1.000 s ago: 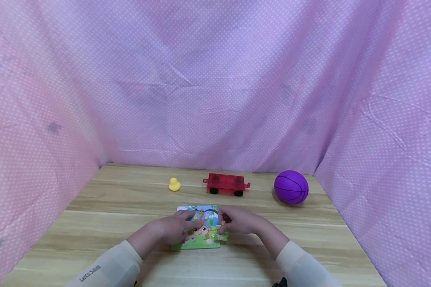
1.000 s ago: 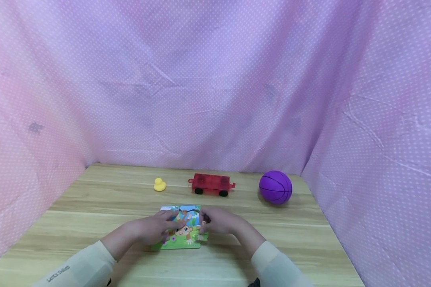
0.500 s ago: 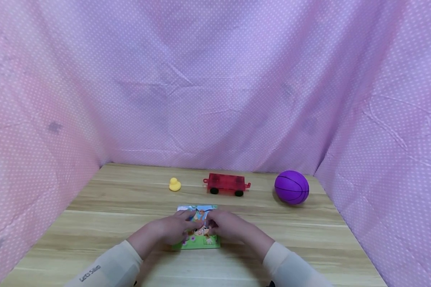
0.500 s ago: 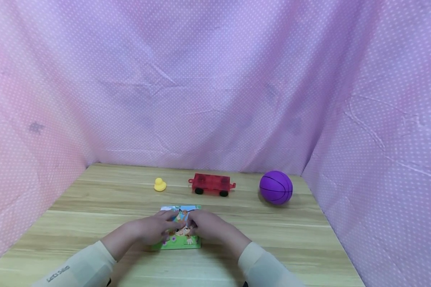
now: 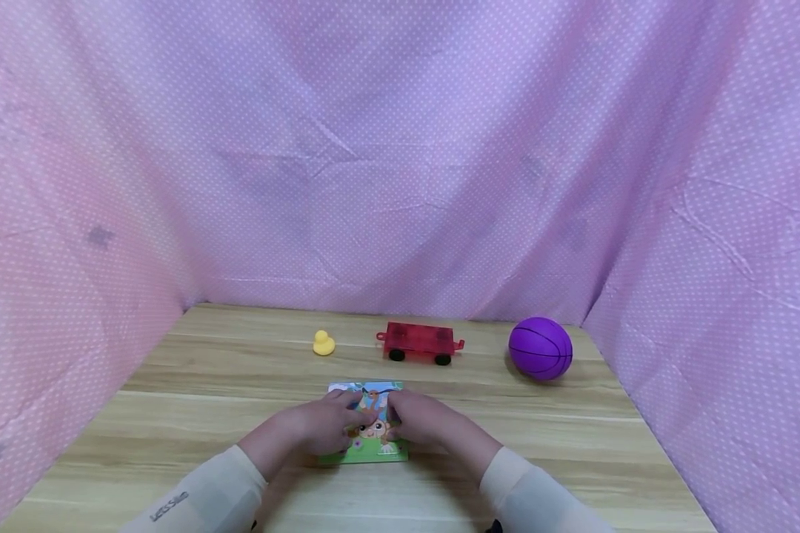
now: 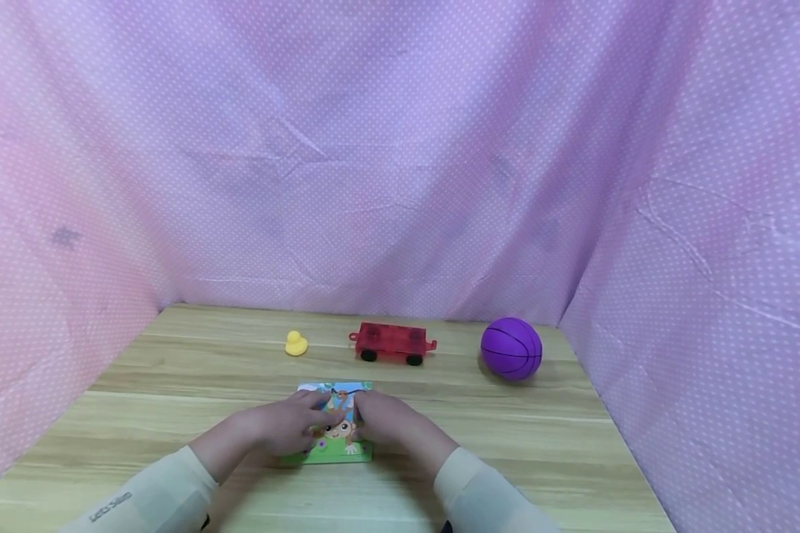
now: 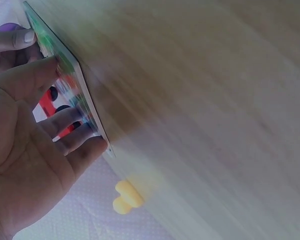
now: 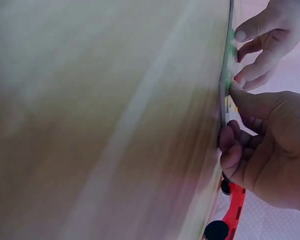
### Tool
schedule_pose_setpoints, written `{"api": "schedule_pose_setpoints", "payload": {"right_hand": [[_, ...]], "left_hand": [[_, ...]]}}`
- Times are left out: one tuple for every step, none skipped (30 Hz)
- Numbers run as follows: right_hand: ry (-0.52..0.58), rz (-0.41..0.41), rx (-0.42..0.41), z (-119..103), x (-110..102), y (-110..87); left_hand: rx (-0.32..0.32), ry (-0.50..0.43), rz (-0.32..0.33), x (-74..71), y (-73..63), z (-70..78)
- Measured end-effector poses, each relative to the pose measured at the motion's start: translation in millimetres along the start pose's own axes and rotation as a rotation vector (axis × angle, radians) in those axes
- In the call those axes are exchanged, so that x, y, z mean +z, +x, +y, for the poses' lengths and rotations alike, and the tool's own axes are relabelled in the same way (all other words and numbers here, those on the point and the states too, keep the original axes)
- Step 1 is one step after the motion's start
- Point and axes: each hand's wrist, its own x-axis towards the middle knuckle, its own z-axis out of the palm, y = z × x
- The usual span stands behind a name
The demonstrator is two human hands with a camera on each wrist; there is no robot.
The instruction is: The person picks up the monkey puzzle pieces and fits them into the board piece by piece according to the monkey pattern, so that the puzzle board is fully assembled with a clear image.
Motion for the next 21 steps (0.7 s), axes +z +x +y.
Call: {"api": "schedule_pose_setpoints", "payload": {"right_hand": [[-0.005, -0.009, 0.010, -1, -1, 0.2], [-0.012, -0.017, 0.015, -2, -2, 0.6], [-0.016, -0.028, 0.024, -4, -3, 1.5], [-0.021, -0.043, 0.035, -6, -4, 2.7], [-0.025, -0.059, 0.048, -7, -6, 4.6], [-0.029, -0.075, 0.059, -9, -7, 6.8], [-0.029, -0.093, 0.073, -10, -9, 9.3], [-0.031, -0.113, 0.091, -12, -10, 12.1], [-0.032, -0.134, 0.113, -12, -12, 15.0], [-0.037, -0.154, 0.129, -13, -13, 18.0], [-0.041, -0.172, 0.145, -13, -13, 20.6], [-0.040, -0.189, 0.158, -13, -14, 22.8], [-0.036, -0.205, 0.169, -13, -14, 24.7], [-0.030, -0.218, 0.178, -12, -15, 26.1], [-0.026, -0.226, 0.181, -12, -15, 26.9], [-0.020, -0.232, 0.178, -11, -15, 27.1], [-0.007, -0.233, 0.175, -10, -15, 26.5], [0.003, -0.232, 0.167, -10, -15, 25.4], [0.008, -0.227, 0.155, -9, -15, 23.9], [0.011, -0.219, 0.143, -9, -15, 22.0], [0.004, -0.207, 0.126, -9, -14, 19.5]], "left_hand": [[0.002, 0.004, -0.001, 0.0, 0.5, 0.7], [0.003, 0.011, -0.001, 0.3, 0.9, 1.0], [0.005, 0.019, -0.001, 0.3, 1.0, 1.0], [0.005, 0.025, -0.002, 0.5, 1.2, 1.1], [0.006, 0.029, -0.002, 0.2, 1.0, 1.0], [0.007, 0.033, -0.001, 0.3, 1.0, 0.7], [0.011, 0.041, 0.002, 0.2, 1.1, 0.3], [0.014, 0.043, 0.004, 0.2, 1.2, 0.1], [0.016, 0.043, 0.006, 0.0, 1.3, -0.2], [0.017, 0.040, 0.006, 0.1, 1.6, -0.4], [0.019, 0.042, 0.008, 0.2, 1.8, -0.8], [0.019, 0.042, 0.008, 0.5, 2.0, -1.1], [0.016, 0.039, 0.007, 0.5, 2.0, -1.2], [0.012, 0.036, 0.005, 0.7, 2.1, -1.5], [0.008, 0.034, 0.001, 0.8, 2.0, -1.9], [0.005, 0.033, -0.003, 1.1, 1.9, -2.2], [0.002, 0.032, -0.007, 1.3, 1.7, -2.4], [0.001, 0.030, -0.010, 1.5, 1.4, -2.5], [0.000, 0.029, -0.014, 1.3, 1.0, -2.7], [0.001, 0.028, -0.016, 1.2, 0.7, -2.6], [0.003, 0.025, -0.017, 1.0, 0.5, -2.5]]}}
